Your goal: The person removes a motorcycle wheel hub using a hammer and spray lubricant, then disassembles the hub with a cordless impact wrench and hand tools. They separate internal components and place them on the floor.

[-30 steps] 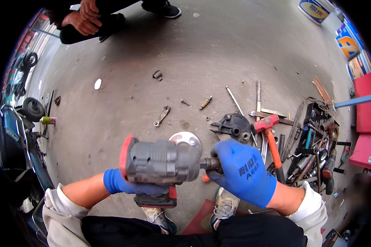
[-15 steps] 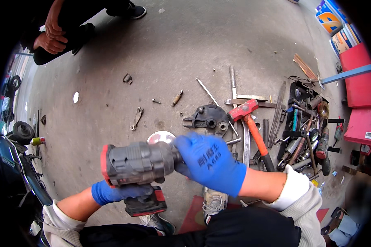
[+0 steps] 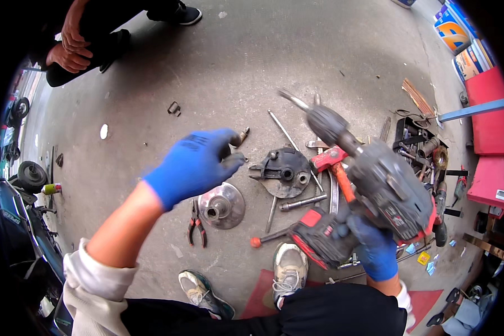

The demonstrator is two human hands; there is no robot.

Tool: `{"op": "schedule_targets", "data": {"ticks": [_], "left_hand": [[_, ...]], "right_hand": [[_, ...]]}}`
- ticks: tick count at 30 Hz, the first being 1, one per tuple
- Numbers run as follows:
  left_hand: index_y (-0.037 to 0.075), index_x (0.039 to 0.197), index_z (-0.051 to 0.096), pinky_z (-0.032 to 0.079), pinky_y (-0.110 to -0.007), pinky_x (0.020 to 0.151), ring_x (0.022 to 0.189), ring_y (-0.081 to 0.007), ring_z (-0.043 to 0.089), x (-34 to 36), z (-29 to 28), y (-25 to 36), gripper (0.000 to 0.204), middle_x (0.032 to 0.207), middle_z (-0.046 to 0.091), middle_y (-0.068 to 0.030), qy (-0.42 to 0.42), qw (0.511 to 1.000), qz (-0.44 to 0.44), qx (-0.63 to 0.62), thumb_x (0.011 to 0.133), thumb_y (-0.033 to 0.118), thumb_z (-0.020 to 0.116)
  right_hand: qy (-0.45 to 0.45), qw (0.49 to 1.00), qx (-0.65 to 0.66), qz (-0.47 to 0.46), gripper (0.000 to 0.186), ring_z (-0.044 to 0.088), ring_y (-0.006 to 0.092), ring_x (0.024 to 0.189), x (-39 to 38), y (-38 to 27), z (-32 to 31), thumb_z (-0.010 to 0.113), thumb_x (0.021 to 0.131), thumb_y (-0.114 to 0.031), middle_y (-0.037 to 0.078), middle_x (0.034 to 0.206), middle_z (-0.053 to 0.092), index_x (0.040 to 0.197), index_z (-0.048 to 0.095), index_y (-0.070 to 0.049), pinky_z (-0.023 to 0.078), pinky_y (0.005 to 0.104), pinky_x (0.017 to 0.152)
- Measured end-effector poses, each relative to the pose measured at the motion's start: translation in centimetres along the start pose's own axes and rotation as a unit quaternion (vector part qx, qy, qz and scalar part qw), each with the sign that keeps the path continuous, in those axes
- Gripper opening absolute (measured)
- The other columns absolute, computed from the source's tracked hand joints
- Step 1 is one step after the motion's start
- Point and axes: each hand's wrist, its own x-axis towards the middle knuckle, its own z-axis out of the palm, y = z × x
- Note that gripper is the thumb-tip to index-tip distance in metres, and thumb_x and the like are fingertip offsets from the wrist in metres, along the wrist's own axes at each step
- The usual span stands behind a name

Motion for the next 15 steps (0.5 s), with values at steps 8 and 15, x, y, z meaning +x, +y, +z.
{"op": "schedule_targets", "data": {"ticks": [8,15], "left_hand": [[-0.003,0.12,0.063,0.053,-0.038,0.089,0.102,-0.0307,0.068,9.3,11.4,-0.1,0.057,0.11,0.069,-0.0229,-0.101,0.982,-0.133,-0.082,0.078,0.032,0.077],[0.0,0.095,0.068,0.05,-0.03,0.07,0.074,-0.012,0.06,1.8,-0.9,1.4,0.032,0.083,0.067,-0.0047,-0.083,0.949,-0.125,-0.276,0.077,0.023,0.08]], "right_hand": [[0.012,0.997,0.061,0.036,0.047,0.063,0.0254,0.067,-1.7,1.9,-6.0,0.07,0.08,-0.014,0.019,0.087,0.065,0.122,0.055,0.0,0.055,0.0405,0.061],[-0.121,0.988,0.084,0.038,0.05,0.06,0.0266,0.064,1.7,-1.3,-6.5,0.074,0.081,-0.019,0.014,0.079,0.061,0.123,0.055,-0.001,0.051,0.0422,0.061]]}}
